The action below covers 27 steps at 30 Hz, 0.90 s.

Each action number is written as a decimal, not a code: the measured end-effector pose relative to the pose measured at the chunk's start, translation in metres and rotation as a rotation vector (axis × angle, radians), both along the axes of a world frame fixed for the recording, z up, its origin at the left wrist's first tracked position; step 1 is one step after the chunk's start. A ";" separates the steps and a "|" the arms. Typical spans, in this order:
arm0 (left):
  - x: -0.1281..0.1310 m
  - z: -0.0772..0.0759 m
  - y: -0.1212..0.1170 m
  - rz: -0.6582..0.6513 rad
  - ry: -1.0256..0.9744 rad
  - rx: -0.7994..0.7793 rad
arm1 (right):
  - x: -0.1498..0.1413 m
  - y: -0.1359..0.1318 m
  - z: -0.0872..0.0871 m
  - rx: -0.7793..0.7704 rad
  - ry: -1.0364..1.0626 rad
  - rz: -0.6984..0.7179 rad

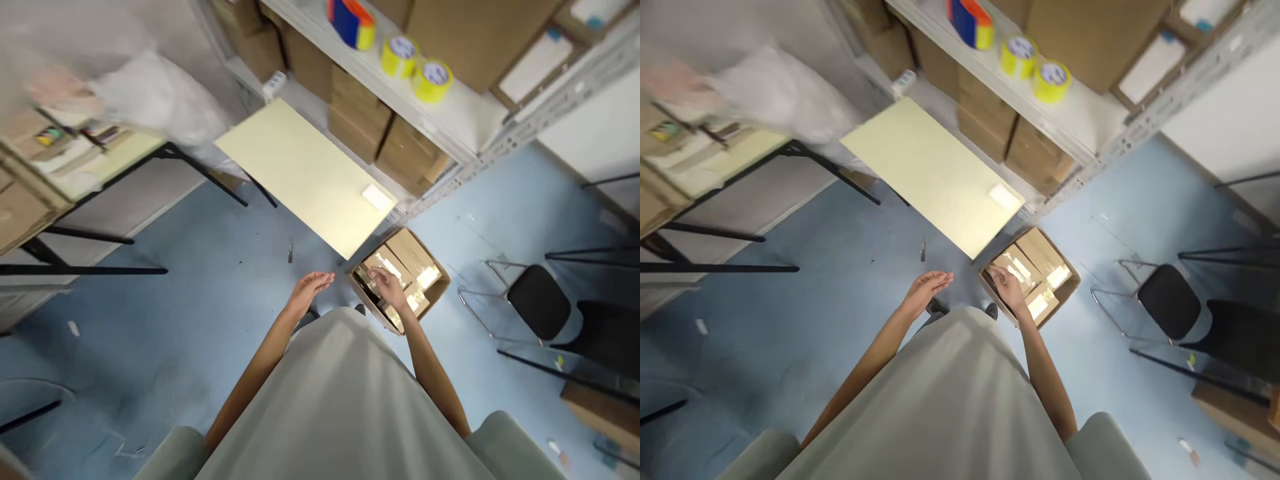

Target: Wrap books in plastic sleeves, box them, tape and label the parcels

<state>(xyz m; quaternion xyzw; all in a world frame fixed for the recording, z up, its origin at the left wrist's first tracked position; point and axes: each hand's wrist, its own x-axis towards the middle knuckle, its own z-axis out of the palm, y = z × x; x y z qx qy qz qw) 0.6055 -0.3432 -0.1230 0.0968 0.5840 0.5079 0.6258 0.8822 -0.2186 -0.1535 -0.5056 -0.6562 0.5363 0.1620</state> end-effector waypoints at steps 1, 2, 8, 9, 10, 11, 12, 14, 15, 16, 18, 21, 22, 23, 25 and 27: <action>-0.021 0.010 -0.013 0.039 -0.005 0.024 | -0.027 -0.005 0.009 -0.003 0.026 0.018; -0.042 0.019 -0.026 0.078 -0.007 0.045 | -0.054 -0.010 0.017 -0.011 0.051 0.038; -0.167 0.059 -0.108 0.338 0.041 0.125 | -0.215 -0.047 0.040 -0.077 0.140 0.216; -0.186 0.063 -0.120 0.389 0.046 0.131 | -0.241 -0.052 0.044 -0.084 0.146 0.254; -0.203 0.067 -0.131 0.441 0.051 0.136 | -0.265 -0.056 0.048 -0.089 0.151 0.293; -0.219 0.069 -0.140 0.489 0.056 0.142 | -0.289 -0.059 0.052 -0.090 0.158 0.333; -0.234 0.071 -0.148 0.534 0.061 0.150 | -0.311 -0.061 0.057 -0.087 0.166 0.371; -0.262 0.073 -0.159 0.608 0.071 0.177 | -0.355 -0.061 0.066 -0.074 0.184 0.446; -0.276 0.074 -0.163 0.640 0.076 0.191 | -0.376 -0.059 0.070 -0.069 0.193 0.480; -0.289 0.074 -0.165 0.670 0.081 0.201 | -0.398 -0.057 0.073 -0.065 0.202 0.509; -0.319 0.074 -0.167 0.721 0.095 0.205 | -0.440 -0.050 0.077 -0.058 0.214 0.552; -0.369 0.076 -0.168 0.767 0.133 0.172 | -0.504 -0.038 0.079 -0.047 0.235 0.584; -0.387 0.078 -0.168 0.775 0.147 0.152 | -0.525 -0.034 0.079 -0.053 0.241 0.593; -0.406 0.079 -0.168 0.786 0.163 0.129 | -0.547 -0.030 0.078 -0.066 0.245 0.603; -0.446 0.081 -0.168 0.819 0.196 0.081 | -0.590 -0.022 0.076 -0.100 0.243 0.630; -0.485 0.081 -0.167 0.866 0.229 0.043 | -0.634 -0.014 0.073 -0.123 0.233 0.662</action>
